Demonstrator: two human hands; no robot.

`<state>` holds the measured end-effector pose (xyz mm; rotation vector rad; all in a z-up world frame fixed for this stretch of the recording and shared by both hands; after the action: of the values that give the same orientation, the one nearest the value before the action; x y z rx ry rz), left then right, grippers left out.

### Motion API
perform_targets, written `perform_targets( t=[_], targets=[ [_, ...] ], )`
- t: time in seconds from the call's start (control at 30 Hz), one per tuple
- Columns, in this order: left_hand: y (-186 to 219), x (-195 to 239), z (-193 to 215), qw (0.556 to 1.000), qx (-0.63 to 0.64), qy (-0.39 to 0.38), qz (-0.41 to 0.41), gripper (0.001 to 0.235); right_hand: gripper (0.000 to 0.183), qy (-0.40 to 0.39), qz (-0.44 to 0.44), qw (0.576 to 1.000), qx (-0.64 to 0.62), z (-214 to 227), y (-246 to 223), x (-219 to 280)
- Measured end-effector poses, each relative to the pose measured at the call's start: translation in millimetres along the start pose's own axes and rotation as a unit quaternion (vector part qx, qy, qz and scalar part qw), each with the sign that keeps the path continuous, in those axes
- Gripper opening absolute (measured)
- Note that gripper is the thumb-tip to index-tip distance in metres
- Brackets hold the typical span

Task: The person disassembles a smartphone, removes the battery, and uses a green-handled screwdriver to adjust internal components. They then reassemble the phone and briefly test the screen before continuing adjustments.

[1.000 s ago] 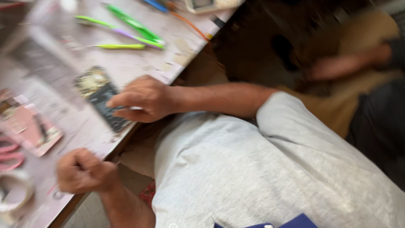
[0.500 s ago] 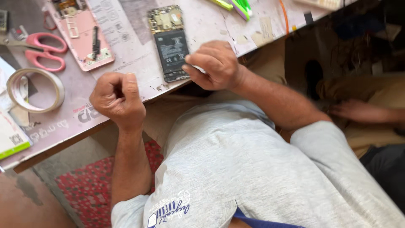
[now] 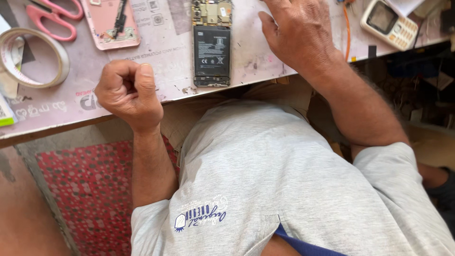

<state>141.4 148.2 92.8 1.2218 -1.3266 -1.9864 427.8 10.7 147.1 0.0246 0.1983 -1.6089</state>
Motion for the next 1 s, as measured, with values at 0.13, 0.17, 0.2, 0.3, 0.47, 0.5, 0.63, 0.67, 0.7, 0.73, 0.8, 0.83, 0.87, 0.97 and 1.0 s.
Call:
perform_targets(
  t=[0.13,0.17,0.2,0.3,0.47,0.5,0.63,0.67,0.7,0.73,0.8,0.83,0.87,0.97,1.0],
  targets=[
    [3.7,-0.1,-1.4,0.999,-0.041,-0.012,0.001,0.018,0.03,-0.011,-0.019,0.999,0.028,-5.1,-1.3,-4.7],
    [5.6,-0.3,-2.0,0.998,-0.06,-0.012,0.004,0.018,0.032,-0.003,-0.029,0.999,0.044,-4.4,-3.3,-5.6],
    [8.8,-1.2,-1.0,0.997,-0.082,-0.01,0.004,0.019,0.03,-0.012,-0.045,0.998,0.035,-4.6,-3.2,-7.8],
    [15.4,-1.2,-0.2,0.999,-0.051,0.018,-0.005,0.017,0.027,-0.036,-0.077,0.996,0.017,-4.3,-0.4,-6.3],
    [23.1,-1.0,3.1,0.997,-0.047,0.035,-0.043,0.018,0.029,-0.08,-0.098,0.992,0.028,-5.7,6.9,1.8],
    [23.9,-1.5,3.7,0.997,-0.049,0.037,-0.049,0.018,0.03,-0.085,-0.1,0.991,0.031,-5.7,7.8,0.7],
    [24.7,-4.0,5.0,0.997,-0.037,0.045,-0.047,0.016,0.042,-0.073,-0.08,0.994,0.001,0.0,0.1,-0.2],
    [25.2,-5.7,5.5,0.997,-0.034,0.047,-0.045,0.016,0.045,-0.068,-0.076,0.995,-0.016,1.4,-2.2,-1.0],
    [26.0,-7.8,6.1,0.997,-0.032,0.048,-0.044,0.015,0.05,-0.063,-0.069,0.995,-0.035,2.6,-3.9,-2.2],
    [28.3,-11.4,7.5,0.996,-0.071,0.042,-0.047,0.015,0.054,-0.056,-0.063,0.995,-0.053,3.1,-5.1,-3.7],
    [32.8,-20.3,12.2,0.987,-0.147,0.027,-0.053,0.017,0.057,-0.034,-0.052,0.993,-0.099,4.1,-4.1,-3.9],
    [33.9,-26.0,14.0,0.979,-0.196,0.004,-0.048,0.018,0.057,-0.02,-0.045,0.991,-0.125,4.3,-2.0,-2.7],
    [34.3,-33.4,18.2,0.968,-0.245,-0.018,-0.044,0.021,0.056,-0.004,-0.038,0.988,-0.15,4.2,1.1,-2.2],
    [33.0,-50.7,25.6,0.927,-0.368,-0.069,-0.015,0.029,0.042,-0.012,-0.046,0.96,-0.277,-4.8,14.4,2.1],
    [30.8,-55.3,27.1,0.911,-0.404,-0.084,-0.003,0.031,0.038,-0.006,-0.039,0.954,-0.297,-7.4,17.5,4.3]
  ],
)
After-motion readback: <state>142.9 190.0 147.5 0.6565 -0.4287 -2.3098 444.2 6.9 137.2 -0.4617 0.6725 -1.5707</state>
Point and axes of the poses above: each hand's wrist, its own x-axis away from the middle knuckle, its own z-axis out of the back of the hand, y = z × x, the point moved 5 cm from there along -x, towards the middle knuckle, and after that the axes turned 13 degrees about -y, right-handed, at the moved point
